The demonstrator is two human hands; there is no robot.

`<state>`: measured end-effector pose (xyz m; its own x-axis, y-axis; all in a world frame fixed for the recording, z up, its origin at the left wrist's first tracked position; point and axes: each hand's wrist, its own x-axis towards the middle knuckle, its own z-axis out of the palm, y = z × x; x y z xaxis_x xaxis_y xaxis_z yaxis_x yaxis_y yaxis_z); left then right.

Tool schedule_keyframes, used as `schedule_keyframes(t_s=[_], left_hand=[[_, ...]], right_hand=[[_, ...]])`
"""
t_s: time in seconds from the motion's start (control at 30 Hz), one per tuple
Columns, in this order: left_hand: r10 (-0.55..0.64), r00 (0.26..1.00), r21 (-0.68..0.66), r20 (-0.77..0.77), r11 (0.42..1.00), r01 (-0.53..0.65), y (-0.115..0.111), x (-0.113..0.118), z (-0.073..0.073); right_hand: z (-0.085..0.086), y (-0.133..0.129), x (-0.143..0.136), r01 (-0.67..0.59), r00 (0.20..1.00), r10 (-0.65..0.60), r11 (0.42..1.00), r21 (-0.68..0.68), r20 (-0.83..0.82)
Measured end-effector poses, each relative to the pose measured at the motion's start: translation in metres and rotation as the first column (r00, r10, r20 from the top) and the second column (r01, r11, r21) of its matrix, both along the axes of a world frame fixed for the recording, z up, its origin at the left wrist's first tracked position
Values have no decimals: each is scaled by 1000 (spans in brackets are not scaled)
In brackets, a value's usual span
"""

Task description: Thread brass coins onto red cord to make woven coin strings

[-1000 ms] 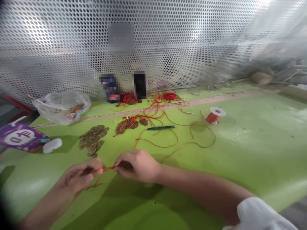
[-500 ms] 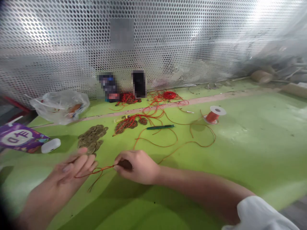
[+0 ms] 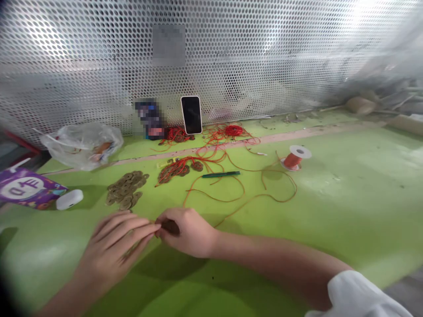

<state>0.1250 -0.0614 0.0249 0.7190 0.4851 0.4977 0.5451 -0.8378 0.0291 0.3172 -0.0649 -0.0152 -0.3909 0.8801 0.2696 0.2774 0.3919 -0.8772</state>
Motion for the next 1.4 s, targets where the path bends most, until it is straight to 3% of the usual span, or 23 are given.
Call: schedule_keyframes(t_s=[0.27, 0.57, 1.0, 1.2, 1.4], left_hand=[[6, 1000, -65, -28, 998, -8, 1, -1, 0], [-2, 1000, -46, -29, 999, 1, 0, 2, -2], [-24, 1000, -34, 8, 999, 24, -4, 0, -6], [-26, 1000, -95, 14, 995, 27, -3, 1, -8], [-12, 999, -156, 46, 988, 19, -4, -1, -7]], right_hand=[[4, -1, -1, -6, 998, -7, 980, -197, -66], [6, -2, -1, -50, 992, 18, 965, -258, -127], [7, 3, 6, -254, 945, 195, 944, -212, -264], [7, 3, 4, -255, 948, 193, 936, -243, -252], [8, 2, 5, -287, 935, 245, 948, -140, -258]])
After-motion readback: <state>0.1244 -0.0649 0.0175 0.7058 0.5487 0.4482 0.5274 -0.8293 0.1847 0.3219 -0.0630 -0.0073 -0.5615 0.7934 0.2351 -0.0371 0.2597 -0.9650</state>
